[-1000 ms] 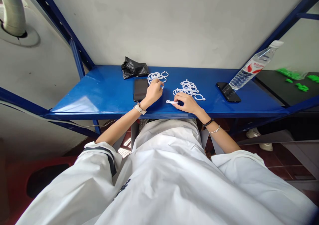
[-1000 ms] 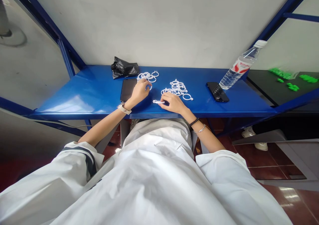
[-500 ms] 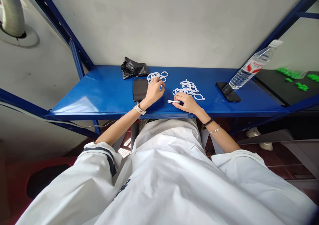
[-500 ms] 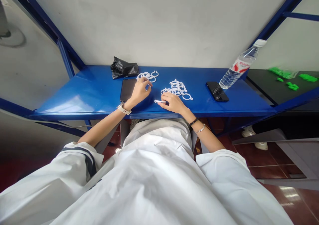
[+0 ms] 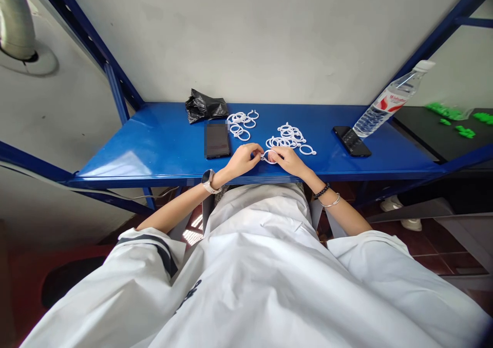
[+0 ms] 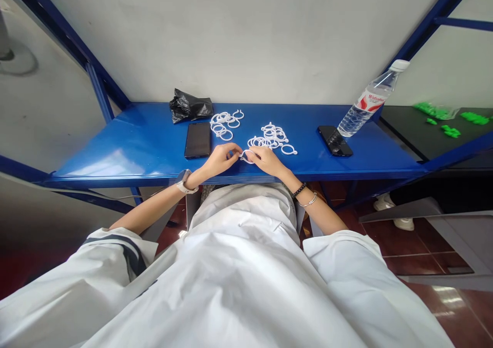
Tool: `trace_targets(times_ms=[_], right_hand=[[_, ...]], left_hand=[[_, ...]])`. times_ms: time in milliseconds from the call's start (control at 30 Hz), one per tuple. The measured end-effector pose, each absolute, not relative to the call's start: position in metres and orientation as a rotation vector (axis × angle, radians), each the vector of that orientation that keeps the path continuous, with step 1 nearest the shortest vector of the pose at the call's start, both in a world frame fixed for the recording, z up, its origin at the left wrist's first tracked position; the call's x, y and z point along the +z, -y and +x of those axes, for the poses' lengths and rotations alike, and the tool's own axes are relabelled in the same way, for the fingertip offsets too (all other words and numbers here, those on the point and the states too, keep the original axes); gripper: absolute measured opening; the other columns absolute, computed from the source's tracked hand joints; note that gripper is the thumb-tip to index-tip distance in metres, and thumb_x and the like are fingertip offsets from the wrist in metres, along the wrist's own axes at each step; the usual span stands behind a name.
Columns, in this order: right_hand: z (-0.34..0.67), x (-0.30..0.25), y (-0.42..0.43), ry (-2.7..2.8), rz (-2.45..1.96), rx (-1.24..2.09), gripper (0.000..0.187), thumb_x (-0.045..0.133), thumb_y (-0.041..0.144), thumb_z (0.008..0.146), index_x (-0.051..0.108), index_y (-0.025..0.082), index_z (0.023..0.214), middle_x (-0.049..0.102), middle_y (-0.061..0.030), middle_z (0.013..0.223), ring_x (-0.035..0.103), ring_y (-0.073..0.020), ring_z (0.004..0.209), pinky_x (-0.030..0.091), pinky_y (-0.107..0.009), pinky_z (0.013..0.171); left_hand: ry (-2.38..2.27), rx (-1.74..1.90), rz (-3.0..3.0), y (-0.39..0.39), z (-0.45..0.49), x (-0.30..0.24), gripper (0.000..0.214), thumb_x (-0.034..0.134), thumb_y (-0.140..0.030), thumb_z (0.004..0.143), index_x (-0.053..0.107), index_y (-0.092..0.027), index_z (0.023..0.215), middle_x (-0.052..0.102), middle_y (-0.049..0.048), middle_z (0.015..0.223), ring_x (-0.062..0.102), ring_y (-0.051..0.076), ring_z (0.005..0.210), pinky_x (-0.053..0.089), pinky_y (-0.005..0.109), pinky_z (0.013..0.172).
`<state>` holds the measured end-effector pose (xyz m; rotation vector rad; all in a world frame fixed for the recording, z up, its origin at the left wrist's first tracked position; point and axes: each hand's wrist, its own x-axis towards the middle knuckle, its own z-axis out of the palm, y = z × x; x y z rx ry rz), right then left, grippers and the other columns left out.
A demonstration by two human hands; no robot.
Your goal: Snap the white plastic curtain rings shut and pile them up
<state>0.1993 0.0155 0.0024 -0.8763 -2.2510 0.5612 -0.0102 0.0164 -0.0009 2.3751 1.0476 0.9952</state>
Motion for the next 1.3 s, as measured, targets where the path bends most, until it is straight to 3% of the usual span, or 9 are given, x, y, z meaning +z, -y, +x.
trace_targets(times_ms=[300, 733, 1100, 1300], right_hand=[[0.195, 0.003, -0.013, 2.036, -0.955, 1.028, 0.066, 0.038, 0.077, 0.090, 0.055, 0.019, 0.063, 0.059, -0.0020, 0.064, 0.054, -0.0142, 0.059, 0.044, -0.029, 0.062], [0.196, 0.002, -0.014, 2.038, -0.992, 1.044, 0.067, 0.038, 0.077, 0.090, 0.051, 0.020, 0.058, 0.056, -0.0010, 0.059, 0.054, -0.0138, 0.058, 0.045, -0.030, 0.067], [0.196, 0.005, -0.013, 2.065, -0.986, 1.009, 0.064, 0.039, 0.073, 0.092, 0.051, 0.019, 0.060, 0.055, -0.0007, 0.062, 0.053, -0.0133, 0.058, 0.046, -0.029, 0.064], [0.196, 0.006, -0.009, 2.140, -0.970, 0.904, 0.041, 0.045, 0.058, 0.096, 0.054, 0.021, 0.082, 0.057, 0.0018, 0.068, 0.054, -0.0129, 0.059, 0.044, -0.026, 0.062]], left_hand=[[-0.878, 1.028, 2.269, -0.001, -0.017, 0.002, 0.029, 0.066, -0.040, 0.084, 0.066, -0.015, 0.099, 0.071, 0.0037, 0.085, 0.063, 0.013, 0.072, 0.049, 0.022, 0.064], [-0.871, 1.093, 2.350, -0.002, -0.018, -0.002, 0.046, 0.060, -0.061, 0.089, 0.064, -0.016, 0.095, 0.068, 0.0028, 0.078, 0.061, 0.012, 0.065, 0.050, 0.024, 0.063], [-0.878, 1.018, 2.554, -0.002, -0.017, -0.004, 0.041, 0.044, -0.055, 0.100, 0.059, -0.018, 0.087, 0.063, 0.0029, 0.074, 0.058, 0.015, 0.067, 0.044, 0.026, 0.065], [-0.922, 1.040, 2.454, -0.004, -0.018, -0.006, 0.038, 0.044, -0.052, 0.100, 0.057, -0.018, 0.088, 0.066, 0.0043, 0.079, 0.058, 0.014, 0.067, 0.044, 0.024, 0.064]])
